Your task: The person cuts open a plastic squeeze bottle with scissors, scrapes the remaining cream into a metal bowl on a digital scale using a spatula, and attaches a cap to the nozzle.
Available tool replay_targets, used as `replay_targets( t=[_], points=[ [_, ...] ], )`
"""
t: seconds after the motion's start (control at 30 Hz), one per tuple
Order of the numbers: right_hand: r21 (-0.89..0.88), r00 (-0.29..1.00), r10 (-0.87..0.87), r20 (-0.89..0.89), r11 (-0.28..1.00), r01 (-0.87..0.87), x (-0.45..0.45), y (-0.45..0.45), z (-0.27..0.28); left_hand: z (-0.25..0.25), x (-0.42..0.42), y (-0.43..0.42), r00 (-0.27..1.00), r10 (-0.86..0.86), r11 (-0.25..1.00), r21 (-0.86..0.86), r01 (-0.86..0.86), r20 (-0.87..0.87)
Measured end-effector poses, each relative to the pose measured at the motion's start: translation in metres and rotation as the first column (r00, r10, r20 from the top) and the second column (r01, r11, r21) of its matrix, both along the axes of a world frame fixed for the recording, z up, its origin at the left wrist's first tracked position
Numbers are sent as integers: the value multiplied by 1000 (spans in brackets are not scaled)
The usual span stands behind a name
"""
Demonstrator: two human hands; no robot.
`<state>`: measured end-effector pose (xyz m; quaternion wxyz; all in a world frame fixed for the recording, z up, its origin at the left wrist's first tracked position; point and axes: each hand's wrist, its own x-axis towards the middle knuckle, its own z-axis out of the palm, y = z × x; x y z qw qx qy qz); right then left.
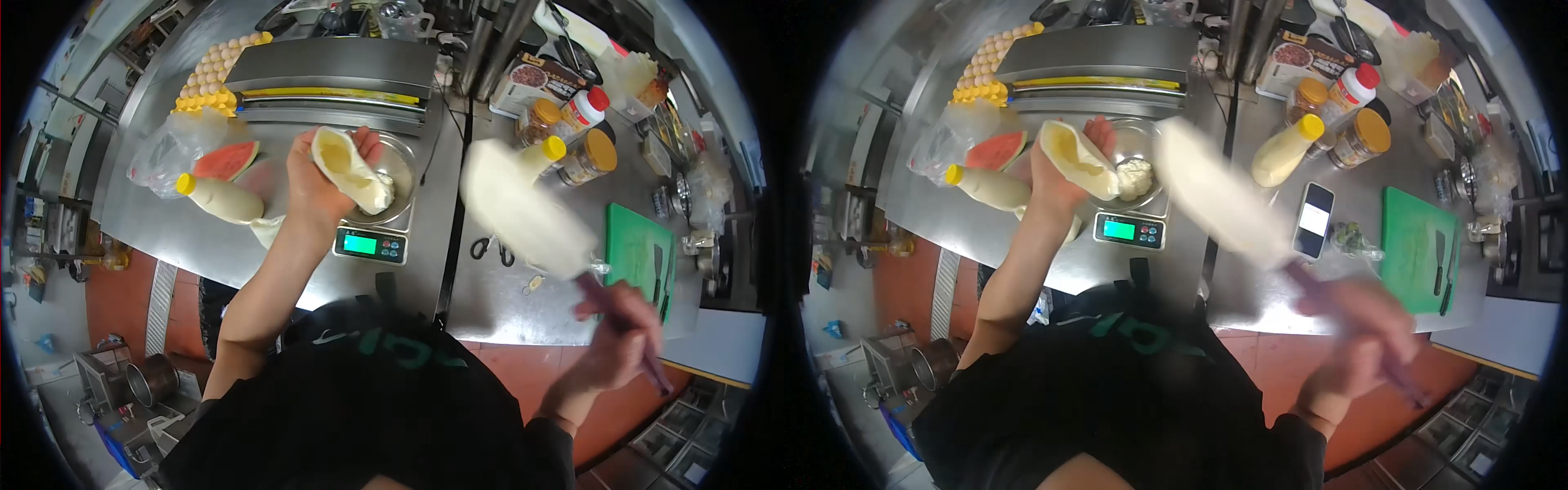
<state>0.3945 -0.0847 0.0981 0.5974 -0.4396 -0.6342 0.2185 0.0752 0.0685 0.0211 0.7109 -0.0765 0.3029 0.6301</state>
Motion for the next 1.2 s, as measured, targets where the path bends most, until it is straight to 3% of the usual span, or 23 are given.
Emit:
replay_targets(
  t=[0.07,0.2,0.3,0.5,1.2],
  points=[
    [101,978,171,122,978,-184,-60,10,15,8,-8,-11,999,32,999,10,-32,14],
    [75,935,224,276,965,-253,-101,20,16,13,-27,-25,996,85,996,-40,-84,12],
    [129,909,238,342,946,-297,-111,25,19,11,-37,-35,989,72,997,44,-67,-127],
    [3,901,229,368,969,-248,-130,28,23,10,-46,-35,998,30,999,33,-28,-62],
    [2,892,224,392,970,-244,-137,39,16,-3,-49,-27,999,-47,994,93,49,-25]
  ],
)
